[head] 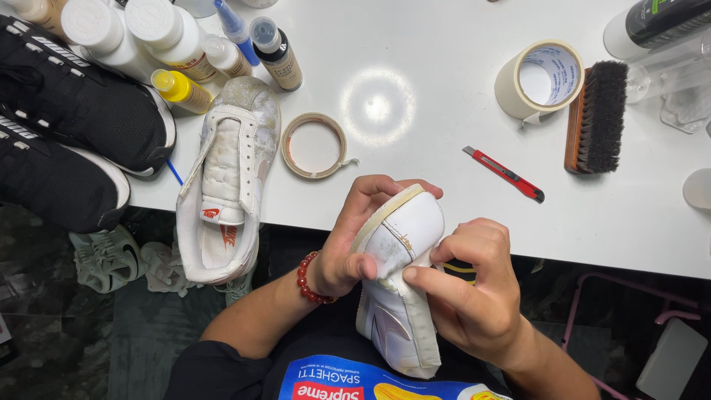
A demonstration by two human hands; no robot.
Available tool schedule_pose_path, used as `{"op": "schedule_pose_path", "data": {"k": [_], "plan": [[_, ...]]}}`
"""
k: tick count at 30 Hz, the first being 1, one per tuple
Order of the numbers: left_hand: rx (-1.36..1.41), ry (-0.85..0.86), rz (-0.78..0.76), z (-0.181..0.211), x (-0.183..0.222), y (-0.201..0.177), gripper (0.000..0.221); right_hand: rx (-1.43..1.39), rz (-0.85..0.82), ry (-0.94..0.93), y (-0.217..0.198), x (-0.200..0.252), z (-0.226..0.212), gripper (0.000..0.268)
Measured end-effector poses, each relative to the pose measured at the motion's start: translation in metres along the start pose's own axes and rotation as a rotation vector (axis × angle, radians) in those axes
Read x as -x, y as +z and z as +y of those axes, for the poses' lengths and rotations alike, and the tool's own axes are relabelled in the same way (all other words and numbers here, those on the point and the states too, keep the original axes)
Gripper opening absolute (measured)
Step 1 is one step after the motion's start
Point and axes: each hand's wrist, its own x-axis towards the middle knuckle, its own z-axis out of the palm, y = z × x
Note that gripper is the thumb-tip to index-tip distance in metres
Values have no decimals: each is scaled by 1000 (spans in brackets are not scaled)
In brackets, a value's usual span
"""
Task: The person removes the laces from a white sneaker, turns the shoe over, and applies masking tape along the edge where the upper meets the sole, pressing the tape down by hand. They then pick up a red utility knife and begin trimming the tape along the taped edge.
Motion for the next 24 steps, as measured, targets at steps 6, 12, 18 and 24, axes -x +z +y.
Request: {"op": "schedule_pose_path", "data": {"k": [6,12,18,24], "plan": [[23,18,-26,1,0,-1,92,-7,114,126,1,3,-5,40],[96,-7,-18,3,1,-1,94,190,174,217,2,4,-11,41],[146,-29,30,-1,3,-3,96,76,159,292,5,8,-13,38],[191,-38,82,-1,3,-2,95,89,137,250,3,1,-17,34]]}}
